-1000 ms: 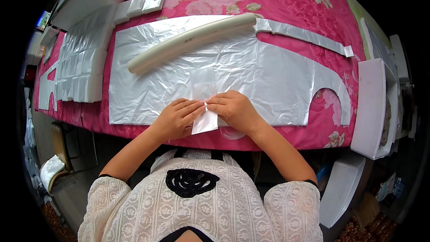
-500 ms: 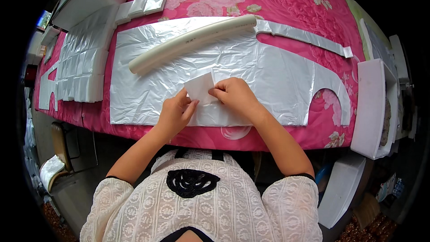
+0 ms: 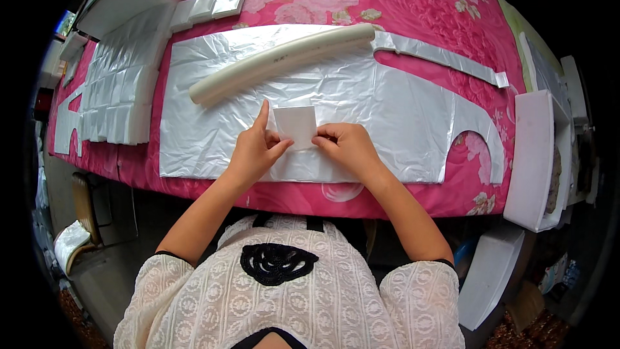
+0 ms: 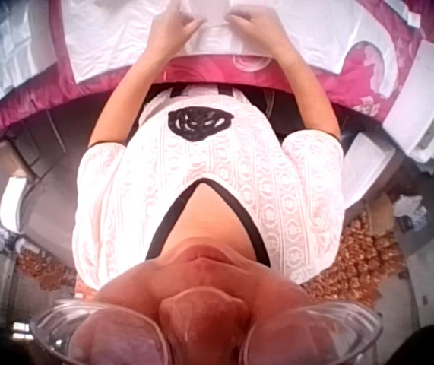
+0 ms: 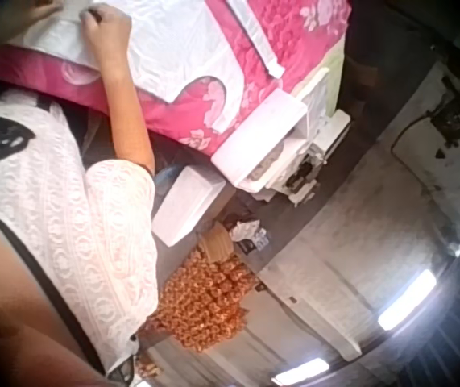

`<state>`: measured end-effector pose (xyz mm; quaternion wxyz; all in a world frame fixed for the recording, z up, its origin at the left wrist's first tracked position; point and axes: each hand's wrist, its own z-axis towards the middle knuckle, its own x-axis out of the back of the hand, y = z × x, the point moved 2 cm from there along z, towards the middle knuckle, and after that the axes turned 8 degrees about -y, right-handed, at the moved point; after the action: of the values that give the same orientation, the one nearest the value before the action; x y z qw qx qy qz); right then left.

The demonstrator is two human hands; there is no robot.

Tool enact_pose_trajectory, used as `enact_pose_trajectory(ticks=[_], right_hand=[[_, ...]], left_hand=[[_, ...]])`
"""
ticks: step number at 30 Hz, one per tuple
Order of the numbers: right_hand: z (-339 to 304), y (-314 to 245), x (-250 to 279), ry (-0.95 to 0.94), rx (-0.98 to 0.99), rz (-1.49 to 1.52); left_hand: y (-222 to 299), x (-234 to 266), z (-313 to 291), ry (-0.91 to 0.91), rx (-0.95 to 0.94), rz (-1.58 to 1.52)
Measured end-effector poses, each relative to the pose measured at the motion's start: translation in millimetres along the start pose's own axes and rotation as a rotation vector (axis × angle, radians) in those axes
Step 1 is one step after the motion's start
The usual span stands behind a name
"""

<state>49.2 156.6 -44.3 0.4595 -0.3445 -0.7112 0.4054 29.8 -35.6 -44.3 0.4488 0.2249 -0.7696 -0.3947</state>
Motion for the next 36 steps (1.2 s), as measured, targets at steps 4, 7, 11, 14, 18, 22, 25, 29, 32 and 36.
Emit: enact_pose_trajectory(ticks=[4,7,11,14,18,22,25,29,32,36], right_hand=[[6.7,-6.1,2.0,-0.002,-0.065,-0.095],[17.7,-6.4,6.3,-0.041,-0.144,-0.137],[24.5,-7.6,8.3,-0.086,-0.259,-0.106],[27.2,-11.8,8.9,-0.115,-0.295,-0.140],[29.7,-13.6,8.2,-0.124,-0.294,-0.151],[30.3,-10.9,7.9,-0.126,-0.287,-0.161],[31.8,-8.1,7.5,-0.118,-0.285,-0.181],[32.4,-3.8,3.0,-0.069,-0.263,-0.208],[26.1,-6.4,2.9,-0.063,-0.232,-0.240],[16.2,-17.1,0.7,-0.013,-0.148,-0.525]], left_hand=[[0.0,0.8,-0.3,0.015,0.006,0.025],[3.3,3.1,2.8,0.009,0.040,0.037],[6.0,4.7,3.4,0.001,0.059,0.001],[1.2,5.8,5.6,-0.008,0.046,-0.050],[10.6,15.0,3.3,0.114,-0.093,0.228],[14.3,-2.3,10.1,0.186,-0.460,0.637],[14.0,-24.6,17.2,0.116,-0.475,0.703],[-0.1,-37.5,22.1,0.047,-0.351,0.716],[-1.6,-40.7,22.1,0.035,-0.343,0.686],[-4.4,-41.7,22.0,0.045,-0.332,0.740]])
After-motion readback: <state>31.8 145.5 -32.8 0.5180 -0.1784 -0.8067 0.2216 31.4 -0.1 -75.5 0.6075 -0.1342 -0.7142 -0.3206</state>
